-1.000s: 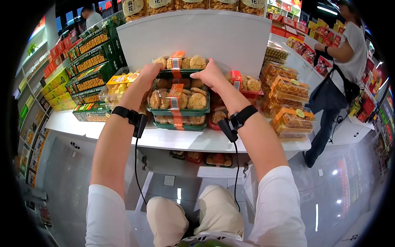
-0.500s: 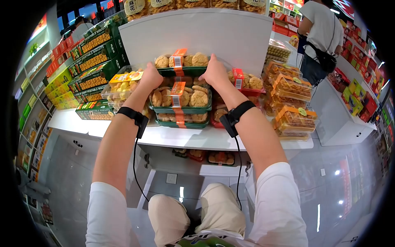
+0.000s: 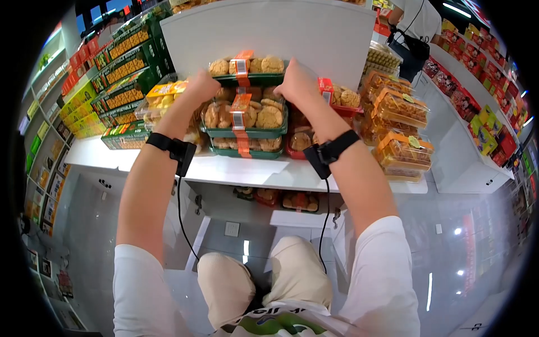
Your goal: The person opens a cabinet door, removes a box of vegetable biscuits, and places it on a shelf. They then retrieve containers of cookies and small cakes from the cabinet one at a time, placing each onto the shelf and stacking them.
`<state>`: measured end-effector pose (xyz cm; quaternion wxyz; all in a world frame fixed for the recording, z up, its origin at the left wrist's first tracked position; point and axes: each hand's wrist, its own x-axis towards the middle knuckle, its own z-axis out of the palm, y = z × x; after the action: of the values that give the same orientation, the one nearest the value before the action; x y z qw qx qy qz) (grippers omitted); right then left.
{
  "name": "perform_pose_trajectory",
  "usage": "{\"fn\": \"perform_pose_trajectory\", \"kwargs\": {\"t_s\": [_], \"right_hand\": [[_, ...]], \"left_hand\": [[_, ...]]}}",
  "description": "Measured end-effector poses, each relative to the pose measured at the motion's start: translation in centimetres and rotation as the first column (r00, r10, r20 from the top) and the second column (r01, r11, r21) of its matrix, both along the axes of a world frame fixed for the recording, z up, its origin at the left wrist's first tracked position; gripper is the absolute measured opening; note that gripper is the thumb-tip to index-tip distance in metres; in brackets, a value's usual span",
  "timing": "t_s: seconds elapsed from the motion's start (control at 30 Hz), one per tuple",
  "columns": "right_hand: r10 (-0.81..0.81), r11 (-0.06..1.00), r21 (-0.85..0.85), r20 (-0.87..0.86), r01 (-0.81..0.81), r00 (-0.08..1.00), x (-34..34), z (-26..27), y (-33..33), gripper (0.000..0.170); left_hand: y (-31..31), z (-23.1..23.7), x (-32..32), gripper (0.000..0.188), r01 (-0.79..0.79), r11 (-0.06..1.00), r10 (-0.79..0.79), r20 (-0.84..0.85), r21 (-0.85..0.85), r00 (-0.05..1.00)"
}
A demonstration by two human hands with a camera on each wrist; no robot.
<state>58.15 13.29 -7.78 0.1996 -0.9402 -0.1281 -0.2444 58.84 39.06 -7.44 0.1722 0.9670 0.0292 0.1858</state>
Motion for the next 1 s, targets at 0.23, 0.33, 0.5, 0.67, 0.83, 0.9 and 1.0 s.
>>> {"fn": "perform_pose_trajectory", "kwargs": {"t_s": [0.23, 0.33, 0.5, 0.67, 0.83, 0.9, 1.0], "right_hand": [[0.205, 0.825, 0.451, 0.323, -0.341, 0.924, -10.9, -0.2, -2.0, 0.021], [0.446, 0.596, 0.683, 0.155, -0.422, 0.881, -18.0, -3.9, -0.4, 0.016], [0.595, 0.801, 0.495, -0.599, -0.337, 0.535, -21.2, -13.4, 3.0, 0.013], [0.613, 0.79, 0.556, -0.727, -0.26, 0.309, -16.5, -25.4, 6.7, 0.019], [0.736, 0.565, 0.769, -0.634, 0.3, 0.237, -10.2, -35.5, 9.7, 0.031], [0.743, 0.388, 0.793, -0.571, 0.469, 0.35, -8.6, -38.8, 10.9, 0.035], [0.551, 0.322, 0.711, -0.678, 0.625, 0.487, -6.3, -41.5, 14.2, 0.039]], "left_hand": [[0.8, 1.7, -12.3, 0.028, 0.22, 0.964, -0.142, 0.414, -0.146, 0.899], [0.0, -2.4, -18.9, 0.022, 0.247, 0.868, -0.187, 0.177, -0.431, 0.966], [-0.5, -12.5, -23.9, 0.021, 0.026, 0.642, -0.317, -0.234, -0.767, 0.919], [1.0, -21.7, -22.6, 0.018, -0.092, 0.75, -0.266, -0.426, -0.655, 0.864], [1.4, -27.6, -22.1, 0.016, -0.074, 0.91, -0.064, -0.314, -0.408, 0.947], [0.8, -28.3, -22.4, 0.019, -0.059, 0.919, -0.068, -0.304, -0.39, 0.95], [0.2, -28.0, -22.5, 0.025, 0.053, 0.92, -0.16, -0.248, -0.388, 0.955]]}}
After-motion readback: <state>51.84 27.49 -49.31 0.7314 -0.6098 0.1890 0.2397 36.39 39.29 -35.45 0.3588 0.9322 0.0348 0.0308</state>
